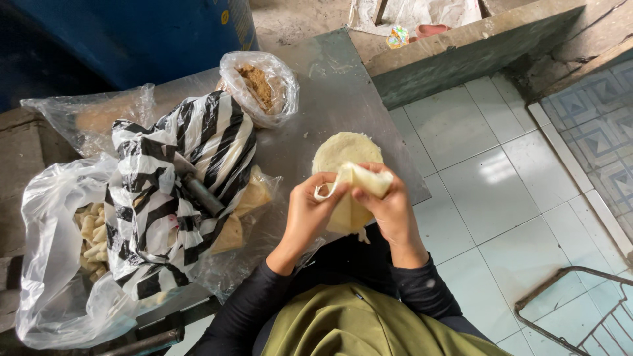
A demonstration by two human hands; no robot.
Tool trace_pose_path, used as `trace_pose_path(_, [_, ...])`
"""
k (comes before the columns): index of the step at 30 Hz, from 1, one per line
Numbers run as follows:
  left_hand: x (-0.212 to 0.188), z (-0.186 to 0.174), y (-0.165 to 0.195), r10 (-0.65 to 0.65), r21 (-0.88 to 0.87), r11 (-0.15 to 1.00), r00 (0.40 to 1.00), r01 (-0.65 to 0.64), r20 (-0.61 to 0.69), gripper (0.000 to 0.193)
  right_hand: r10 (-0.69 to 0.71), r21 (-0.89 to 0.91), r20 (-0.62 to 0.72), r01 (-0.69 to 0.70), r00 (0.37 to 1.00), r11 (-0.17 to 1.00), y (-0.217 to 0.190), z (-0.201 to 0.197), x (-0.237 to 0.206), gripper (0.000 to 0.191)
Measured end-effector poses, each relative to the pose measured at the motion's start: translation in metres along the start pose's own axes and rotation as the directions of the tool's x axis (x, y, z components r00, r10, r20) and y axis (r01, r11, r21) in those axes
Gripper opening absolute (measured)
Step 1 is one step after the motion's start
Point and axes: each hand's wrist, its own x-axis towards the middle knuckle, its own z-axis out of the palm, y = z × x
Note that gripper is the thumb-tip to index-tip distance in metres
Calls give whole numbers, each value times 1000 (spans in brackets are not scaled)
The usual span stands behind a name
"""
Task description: The person sits at a metal table and stretches thin dough sheets by hand, pulling and spreading each piece over round dough bases, stacking the stretched sheets, and finally cutting through the stacked dough with a knife.
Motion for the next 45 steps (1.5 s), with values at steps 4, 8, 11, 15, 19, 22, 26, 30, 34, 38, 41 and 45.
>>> trace_pose_path(4, [16,2,0,124,-259,955,988,-145,-97,21,-17,185,-232,61,973,981,-5,-26,7,36])
trace_pose_path(8, [43,-14,-1,-34,-548,836,992,-36,-118,22,18,437,-415,183,909,881,-17,-70,14,40])
trace_pose_path(11, [68,-25,1,-20,-560,824,982,-90,-188,22,3,455,-510,267,860,849,-26,-106,11,44])
trace_pose_path(15, [99,-29,11,143,-421,891,985,-171,-99,24,-63,412,-580,359,812,838,-29,-142,2,46])
trace_pose_path(19, [120,-6,19,387,-30,921,920,-389,-61,15,-75,359,-637,381,767,852,-23,-152,-7,48])
trace_pose_path(22, [110,13,11,591,464,583,740,-667,322,8,-36,378,-638,354,769,855,-16,-149,-8,47])
trace_pose_path(26, [82,29,-13,514,603,287,651,-744,559,19,-19,387,-632,336,775,859,-11,-152,-11,45])
trace_pose_path(30, [76,22,-27,434,624,306,689,-719,580,21,-18,382,-644,342,765,859,-8,-153,-8,42])
trace_pose_path(34, [70,10,-21,433,631,169,632,-757,643,20,-18,386,-615,321,788,865,-8,-145,-7,41])
trace_pose_path(38, [65,-1,-7,465,512,283,583,-811,666,59,-17,408,-576,304,818,861,-10,-134,-9,39])
trace_pose_path(41, [75,-13,-2,396,470,703,843,-534,365,53,-2,412,-565,284,825,865,-12,-128,-9,38])
trace_pose_path(45, [101,-18,-11,498,735,565,865,-374,58,27,16,413,-552,256,834,874,-11,-118,-6,38])
